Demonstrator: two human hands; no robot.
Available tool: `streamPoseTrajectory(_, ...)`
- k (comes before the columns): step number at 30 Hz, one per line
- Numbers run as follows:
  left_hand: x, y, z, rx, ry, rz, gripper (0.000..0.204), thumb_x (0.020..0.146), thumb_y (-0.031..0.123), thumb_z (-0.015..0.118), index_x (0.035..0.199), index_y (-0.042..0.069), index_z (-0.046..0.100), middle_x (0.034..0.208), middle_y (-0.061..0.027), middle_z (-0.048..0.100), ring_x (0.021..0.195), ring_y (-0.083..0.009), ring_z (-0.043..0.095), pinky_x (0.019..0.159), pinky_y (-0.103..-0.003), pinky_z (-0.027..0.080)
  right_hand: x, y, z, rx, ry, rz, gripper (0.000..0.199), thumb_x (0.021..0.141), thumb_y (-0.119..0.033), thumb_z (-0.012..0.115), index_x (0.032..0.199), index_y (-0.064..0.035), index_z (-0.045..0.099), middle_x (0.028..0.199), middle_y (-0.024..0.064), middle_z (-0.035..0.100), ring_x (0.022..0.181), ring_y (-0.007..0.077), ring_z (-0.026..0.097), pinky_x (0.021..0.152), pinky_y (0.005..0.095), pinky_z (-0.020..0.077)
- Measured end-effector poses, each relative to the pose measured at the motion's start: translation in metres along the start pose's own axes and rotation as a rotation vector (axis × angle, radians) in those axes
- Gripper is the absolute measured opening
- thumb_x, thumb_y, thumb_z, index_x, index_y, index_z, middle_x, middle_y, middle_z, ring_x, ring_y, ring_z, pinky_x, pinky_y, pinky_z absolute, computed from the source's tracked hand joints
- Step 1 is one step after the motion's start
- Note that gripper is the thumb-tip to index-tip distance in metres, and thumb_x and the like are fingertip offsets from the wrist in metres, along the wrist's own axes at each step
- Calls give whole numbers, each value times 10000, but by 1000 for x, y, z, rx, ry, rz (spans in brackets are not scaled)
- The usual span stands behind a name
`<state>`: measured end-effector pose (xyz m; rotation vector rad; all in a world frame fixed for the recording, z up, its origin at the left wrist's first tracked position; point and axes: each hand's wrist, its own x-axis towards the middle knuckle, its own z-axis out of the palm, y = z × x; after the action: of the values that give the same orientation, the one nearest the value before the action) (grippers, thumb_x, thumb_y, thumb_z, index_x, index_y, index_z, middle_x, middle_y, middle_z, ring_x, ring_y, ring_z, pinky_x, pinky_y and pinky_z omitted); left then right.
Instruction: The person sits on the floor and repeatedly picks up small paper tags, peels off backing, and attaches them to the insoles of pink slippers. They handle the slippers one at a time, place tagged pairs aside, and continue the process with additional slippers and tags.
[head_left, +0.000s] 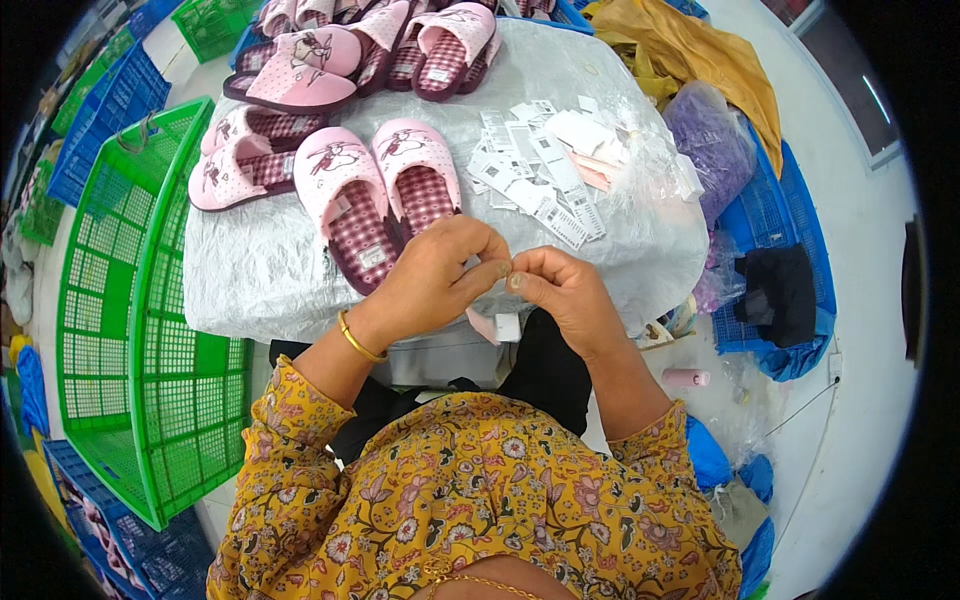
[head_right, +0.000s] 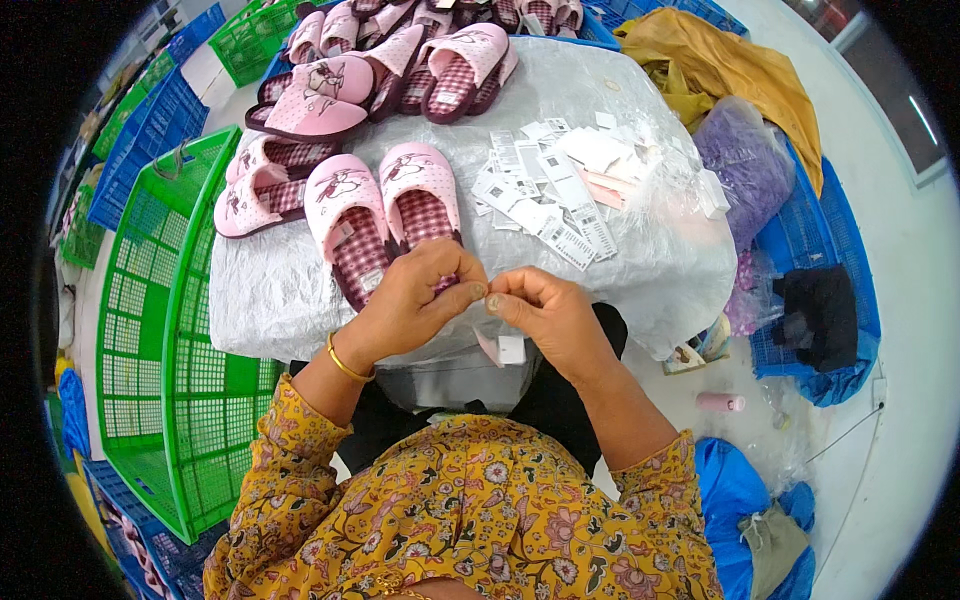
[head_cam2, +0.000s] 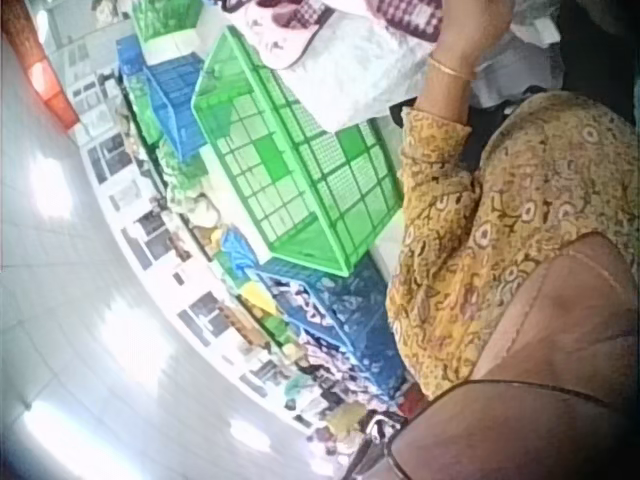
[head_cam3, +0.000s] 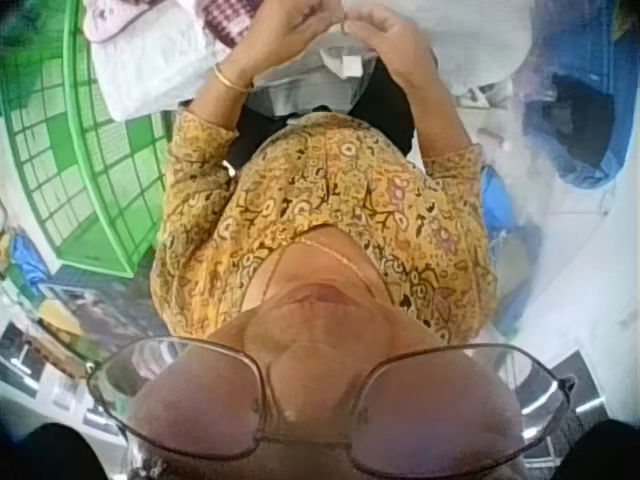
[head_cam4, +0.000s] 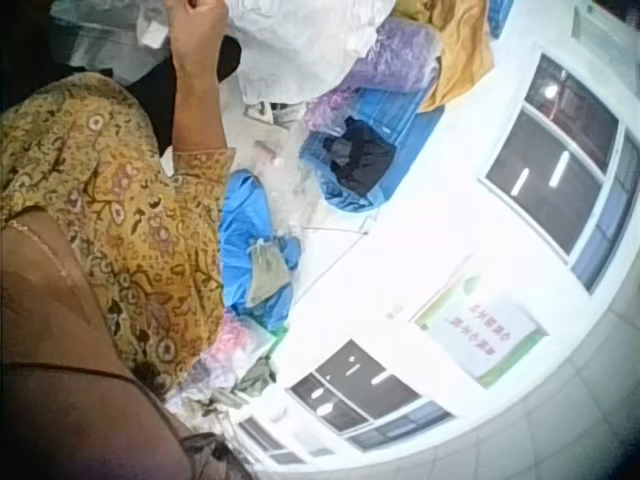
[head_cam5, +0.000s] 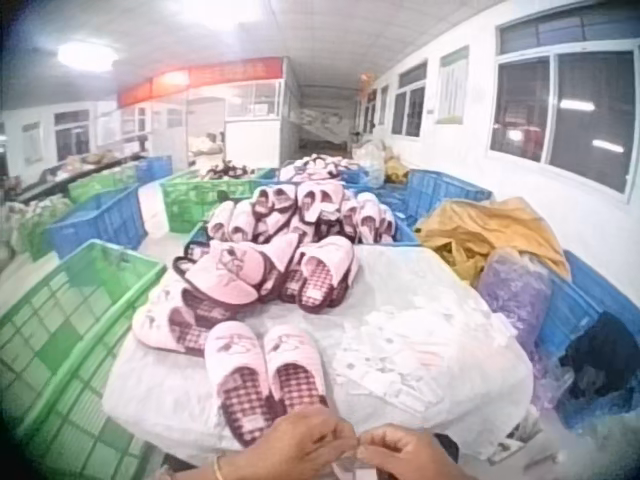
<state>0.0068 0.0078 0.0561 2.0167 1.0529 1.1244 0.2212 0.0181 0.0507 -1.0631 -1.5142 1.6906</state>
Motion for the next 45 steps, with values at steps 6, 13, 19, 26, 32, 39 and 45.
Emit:
streamPoseTrajectory(6, -22, -44, -60, 522, 256, 143, 228, 805, 83, 710, 1032, 93, 710, 1114, -100, 655, 1069, -303, 594, 923, -431, 472, 1, -5, 4, -38, -394, -190, 98, 946, -108, 672, 993, -28, 644, 977, -6, 641, 883, 69, 561, 824, 252, 462)
streamPoseTrajectory(13, -20, -75, -79, 836, 126, 153, 233, 818, 107, 687, 1040, 150, 739, 1389, -84, 541, 1305, -300, 477, 1058, -423, 387, 46, -4, 53, 2, -117, -222, 156, 959, -150, 658, 1029, -14, 626, 915, -19, 605, 810, 59, 530, 744, 214, 451)
streamPoseTrajectory(19, -9, -93, -71, 824, 76, 13, 126, 809, 182, 699, 911, 121, 743, 1334, -67, 586, 1190, -285, 552, 1042, -405, 396, 118, 36, 75, 54, 60, -39, 169, 921, -92, 684, 1059, -9, 634, 852, -16, 623, 716, 67, 535, 667, 221, 459)
streamPoseTrajectory(26, -13, -123, -79, 545, 126, -67, 103, 750, 133, 702, 826, 150, 769, 1271, -74, 619, 1089, -276, 593, 948, -405, 476, 128, 52, 83, -266, 160, -153, 284, 821, -66, 741, 1068, -4, 615, 805, 48, 679, 713, 111, 614, 667, 271, 498)
streamPoseTrajectory(32, -14, -132, -77, 436, 126, -56, 136, 749, 80, 716, 870, 119, 765, 1286, -109, 604, 1113, -291, 589, 978, -392, 472, 130, 52, 88, -409, 186, -159, 288, 784, -64, 750, 1026, -11, 601, 764, 81, 694, 686, 159, 664, 655, 299, 515)
streamPoseTrajectory(39, -15, -133, -78, 442, 117, -52, 153, 759, 67, 717, 900, 105, 764, 1290, -113, 601, 1138, -287, 583, 992, -390, 464, 135, 52, 89, -442, 192, -137, 290, 760, -60, 760, 1004, -18, 611, 772, 81, 705, 697, 170, 681, 658, 307, 525)
streamPoseTrajectory(45, -15, -132, -77, 458, 122, -64, 148, 758, 73, 720, 897, 105, 760, 1291, -102, 601, 1146, -280, 578, 993, -385, 465, 139, 56, 85, -420, 172, -125, 274, 742, -73, 769, 976, -21, 636, 770, 81, 708, 689, 169, 683, 661, 303, 530)
